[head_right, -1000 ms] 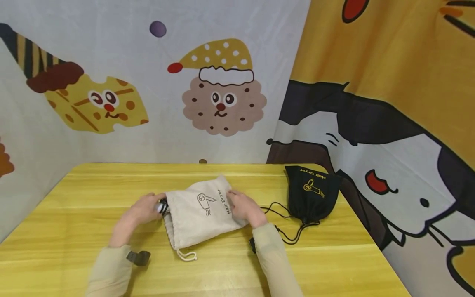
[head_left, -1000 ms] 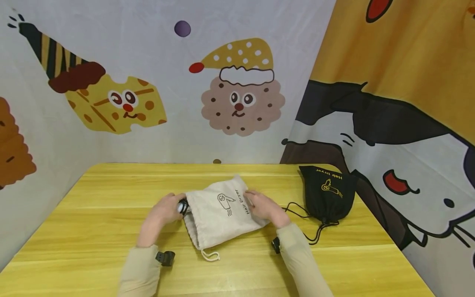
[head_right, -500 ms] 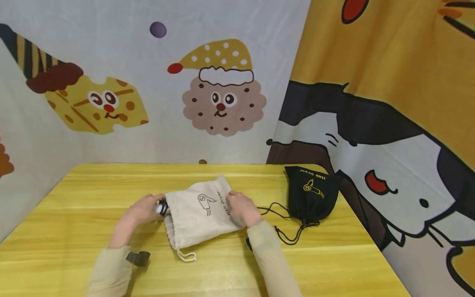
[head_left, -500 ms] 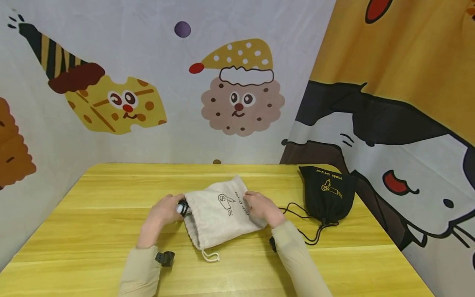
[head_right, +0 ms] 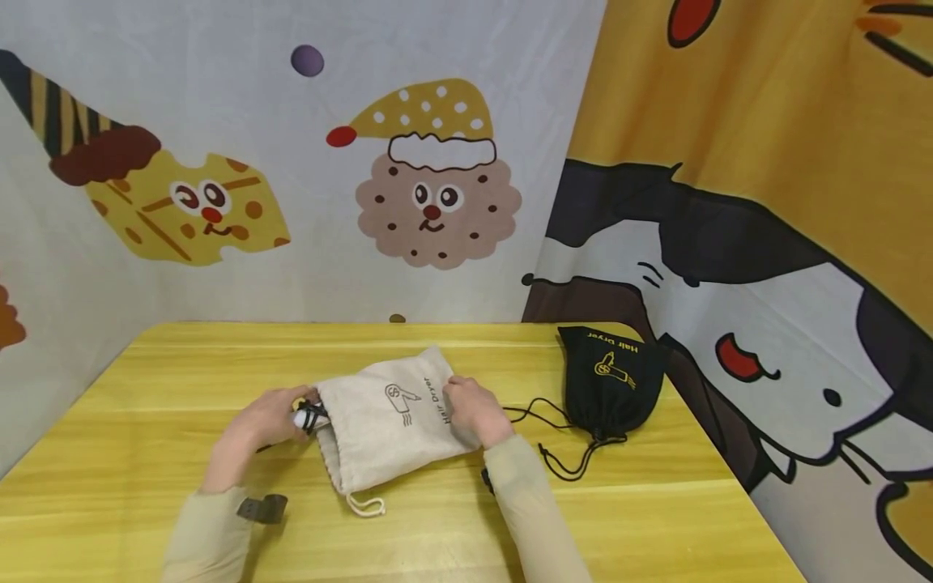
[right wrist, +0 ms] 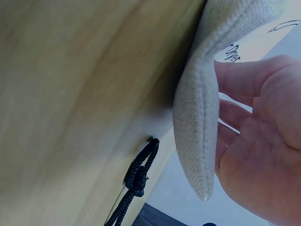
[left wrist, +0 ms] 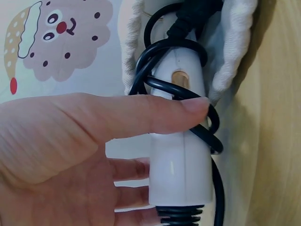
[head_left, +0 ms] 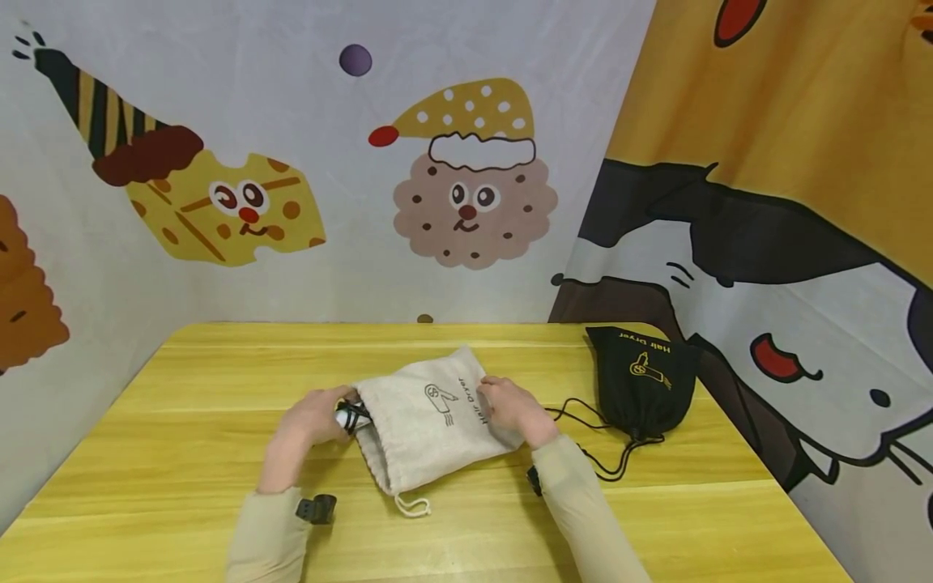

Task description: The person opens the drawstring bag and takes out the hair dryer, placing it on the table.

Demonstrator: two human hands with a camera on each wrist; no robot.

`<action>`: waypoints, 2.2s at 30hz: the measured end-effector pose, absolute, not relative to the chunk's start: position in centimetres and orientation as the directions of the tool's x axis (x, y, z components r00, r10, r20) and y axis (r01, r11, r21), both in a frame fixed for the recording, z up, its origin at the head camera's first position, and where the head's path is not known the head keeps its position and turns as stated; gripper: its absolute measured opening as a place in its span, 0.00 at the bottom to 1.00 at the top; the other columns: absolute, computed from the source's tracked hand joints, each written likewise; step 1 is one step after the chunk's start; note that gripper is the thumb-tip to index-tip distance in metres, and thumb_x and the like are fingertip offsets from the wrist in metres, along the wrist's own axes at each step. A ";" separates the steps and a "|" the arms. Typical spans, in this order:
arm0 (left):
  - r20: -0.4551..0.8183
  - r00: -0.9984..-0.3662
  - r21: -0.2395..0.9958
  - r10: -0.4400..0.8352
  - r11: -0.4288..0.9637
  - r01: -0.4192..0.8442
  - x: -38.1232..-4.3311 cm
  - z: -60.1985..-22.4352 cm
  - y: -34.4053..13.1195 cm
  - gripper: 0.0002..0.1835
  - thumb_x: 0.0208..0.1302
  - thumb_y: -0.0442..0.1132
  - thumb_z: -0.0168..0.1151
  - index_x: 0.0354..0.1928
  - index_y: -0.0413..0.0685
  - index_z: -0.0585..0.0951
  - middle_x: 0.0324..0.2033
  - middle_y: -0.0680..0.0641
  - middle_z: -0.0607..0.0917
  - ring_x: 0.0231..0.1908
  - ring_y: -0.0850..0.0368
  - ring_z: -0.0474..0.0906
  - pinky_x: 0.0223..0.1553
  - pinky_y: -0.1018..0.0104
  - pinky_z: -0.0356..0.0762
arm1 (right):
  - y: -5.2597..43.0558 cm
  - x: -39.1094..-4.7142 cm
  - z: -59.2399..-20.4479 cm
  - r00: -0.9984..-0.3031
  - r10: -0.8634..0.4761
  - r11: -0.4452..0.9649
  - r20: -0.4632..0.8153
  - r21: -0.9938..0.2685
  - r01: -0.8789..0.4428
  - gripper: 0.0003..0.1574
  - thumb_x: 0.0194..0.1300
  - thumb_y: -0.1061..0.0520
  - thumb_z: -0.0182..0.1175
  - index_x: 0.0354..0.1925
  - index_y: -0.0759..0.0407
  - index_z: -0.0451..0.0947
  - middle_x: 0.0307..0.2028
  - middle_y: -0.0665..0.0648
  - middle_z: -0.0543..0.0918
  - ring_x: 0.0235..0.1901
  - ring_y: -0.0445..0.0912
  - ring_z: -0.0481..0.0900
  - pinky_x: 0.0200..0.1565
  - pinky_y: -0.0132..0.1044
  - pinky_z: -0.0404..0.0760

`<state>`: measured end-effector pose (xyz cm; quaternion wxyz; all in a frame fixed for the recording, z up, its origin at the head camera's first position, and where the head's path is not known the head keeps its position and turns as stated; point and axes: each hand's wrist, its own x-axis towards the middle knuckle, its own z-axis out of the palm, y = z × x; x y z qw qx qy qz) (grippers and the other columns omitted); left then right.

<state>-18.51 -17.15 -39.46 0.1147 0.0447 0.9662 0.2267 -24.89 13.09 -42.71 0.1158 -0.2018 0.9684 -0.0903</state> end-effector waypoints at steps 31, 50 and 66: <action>-0.186 -0.976 0.450 0.115 0.893 0.020 -18.4 -39.6 -18.1 0.27 0.36 0.38 0.79 0.42 0.43 0.78 0.40 0.36 0.80 0.34 0.48 0.73 0.32 0.57 0.74 | 13.7 -24.5 -42.0 -0.914 -0.403 0.895 -0.038 -0.224 -0.385 0.06 0.56 0.64 0.63 0.34 0.57 0.81 0.39 0.57 0.80 0.40 0.50 0.75 0.40 0.41 0.81; -0.147 -0.987 0.331 0.068 0.944 0.016 -18.9 -40.5 -16.3 0.34 0.45 0.41 0.73 0.58 0.42 0.75 0.53 0.32 0.75 0.46 0.33 0.77 0.40 0.40 0.79 | 13.6 -24.8 -42.6 -0.932 -0.360 0.927 -0.047 -0.133 -0.351 0.09 0.63 0.58 0.60 0.40 0.60 0.83 0.38 0.58 0.76 0.35 0.47 0.73 0.37 0.42 0.80; -0.125 -0.991 0.337 0.053 0.942 0.008 -18.9 -40.7 -17.3 0.34 0.45 0.36 0.70 0.59 0.41 0.74 0.52 0.33 0.76 0.46 0.35 0.77 0.41 0.41 0.79 | 13.1 -24.8 -42.6 -0.945 -0.315 0.945 -0.086 -0.121 -0.304 0.06 0.63 0.57 0.61 0.37 0.58 0.82 0.40 0.57 0.76 0.37 0.48 0.73 0.35 0.44 0.80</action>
